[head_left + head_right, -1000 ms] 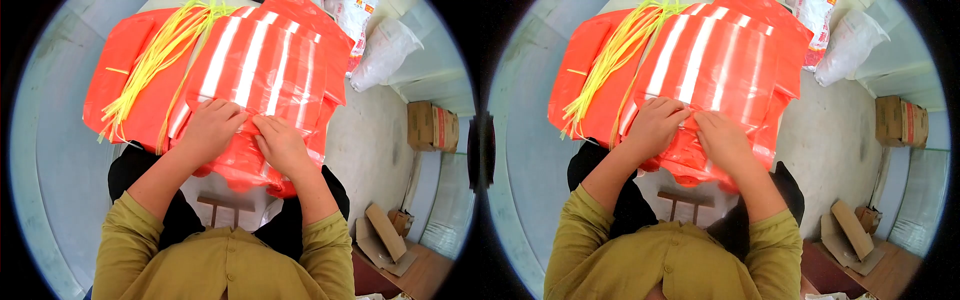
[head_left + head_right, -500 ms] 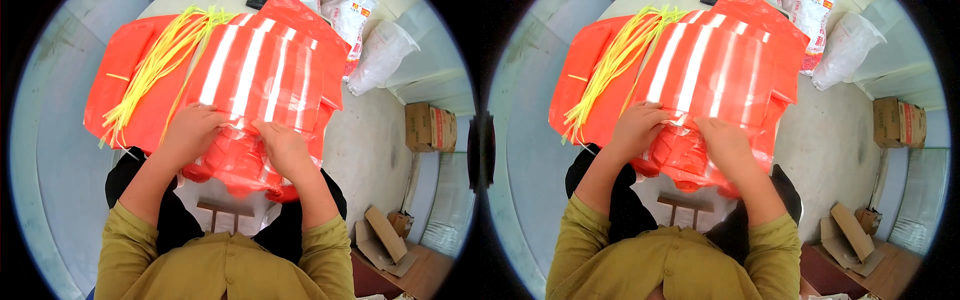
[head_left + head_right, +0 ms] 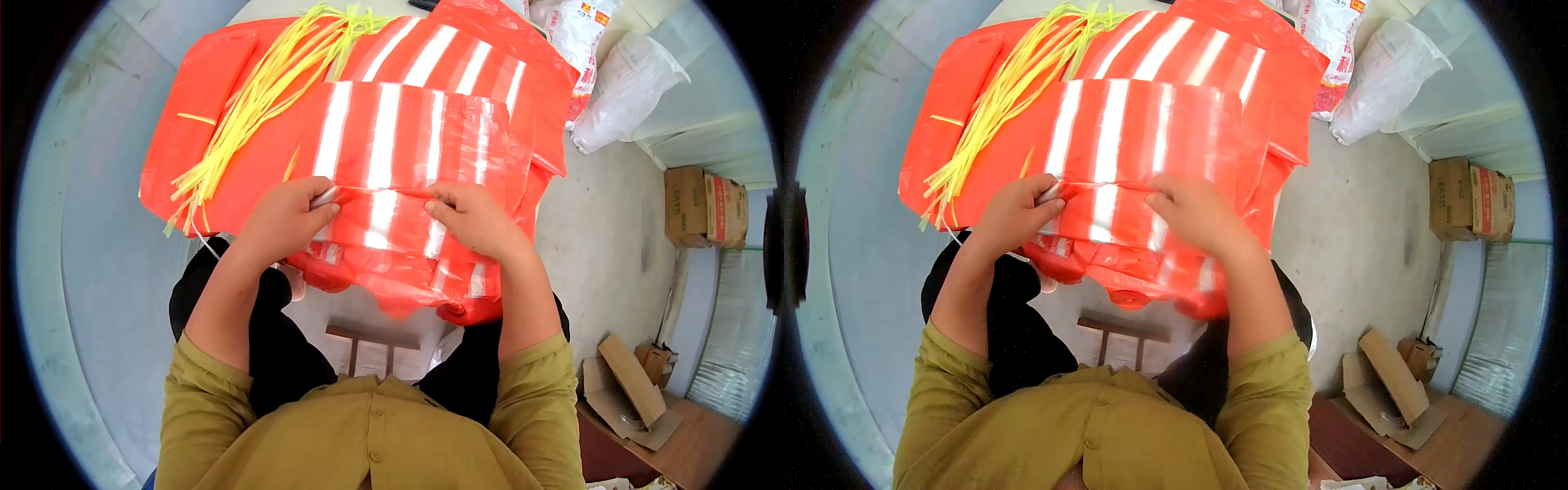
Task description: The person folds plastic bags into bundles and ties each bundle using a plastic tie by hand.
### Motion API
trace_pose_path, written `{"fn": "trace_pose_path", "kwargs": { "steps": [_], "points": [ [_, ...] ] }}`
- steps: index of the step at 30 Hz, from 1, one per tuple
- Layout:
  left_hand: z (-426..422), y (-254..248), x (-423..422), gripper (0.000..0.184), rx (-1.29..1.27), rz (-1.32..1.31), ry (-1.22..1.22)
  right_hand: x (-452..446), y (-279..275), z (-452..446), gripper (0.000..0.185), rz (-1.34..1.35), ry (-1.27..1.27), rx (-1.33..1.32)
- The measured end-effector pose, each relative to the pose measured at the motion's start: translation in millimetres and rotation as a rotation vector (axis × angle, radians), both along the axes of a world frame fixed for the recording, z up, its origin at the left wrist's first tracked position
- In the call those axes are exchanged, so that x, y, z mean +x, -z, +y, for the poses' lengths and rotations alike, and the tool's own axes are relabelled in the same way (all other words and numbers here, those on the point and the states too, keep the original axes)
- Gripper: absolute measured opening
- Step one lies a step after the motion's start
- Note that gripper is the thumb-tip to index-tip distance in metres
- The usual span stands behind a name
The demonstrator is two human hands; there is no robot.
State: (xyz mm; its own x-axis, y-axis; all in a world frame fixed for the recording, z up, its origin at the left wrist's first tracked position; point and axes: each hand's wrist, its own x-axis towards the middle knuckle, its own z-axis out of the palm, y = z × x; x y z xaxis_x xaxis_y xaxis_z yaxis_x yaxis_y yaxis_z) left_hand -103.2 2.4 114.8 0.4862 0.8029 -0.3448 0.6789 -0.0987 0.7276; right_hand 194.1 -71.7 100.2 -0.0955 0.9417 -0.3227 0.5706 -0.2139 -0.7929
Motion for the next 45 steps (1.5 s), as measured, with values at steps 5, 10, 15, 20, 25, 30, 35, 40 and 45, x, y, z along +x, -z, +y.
{"fn": "trace_pose_path", "kwargs": {
  "steps": [5, 10, 15, 20, 25, 30, 35, 40, 45],
  "points": [
    [2, 8, 2, 0.024, -0.047, -0.062, -0.088, 21, -6, -15, 0.040, -0.044, 0.089, 0.007],
    [4, 10, 2, 0.026, -0.039, -0.014, -0.069, 41, 2, -44, 0.049, -0.036, 0.161, -0.001],
    [3, 8, 4, 0.026, -0.025, 0.031, -0.108, 20, -13, -48, 0.031, -0.095, 0.314, 0.000],
    [-2, -1, 3, 0.020, 0.088, 0.125, -0.170, 24, 9, -51, 0.018, -0.245, 0.189, 0.205],
    [-6, 9, -7, 0.016, 0.302, 0.083, -0.071, 21, 8, -55, 0.027, -0.231, 0.198, 0.190],
    [-8, 9, -19, 0.028, 0.231, 0.049, -0.003, 21, -17, -61, 0.052, -0.332, 0.048, 0.159],
    [-21, -9, -18, 0.044, 0.288, 0.016, 0.058, 20, -20, -64, 0.058, -0.468, -0.016, 0.201],
    [-23, -4, -17, 0.052, 0.364, 0.061, 0.065, 20, -22, -62, 0.058, -0.655, -0.048, 0.258],
    [-22, 4, -21, 0.049, 0.504, 0.116, 0.135, 30, -19, -66, 0.051, -0.688, -0.054, 0.417]
  ]
}}
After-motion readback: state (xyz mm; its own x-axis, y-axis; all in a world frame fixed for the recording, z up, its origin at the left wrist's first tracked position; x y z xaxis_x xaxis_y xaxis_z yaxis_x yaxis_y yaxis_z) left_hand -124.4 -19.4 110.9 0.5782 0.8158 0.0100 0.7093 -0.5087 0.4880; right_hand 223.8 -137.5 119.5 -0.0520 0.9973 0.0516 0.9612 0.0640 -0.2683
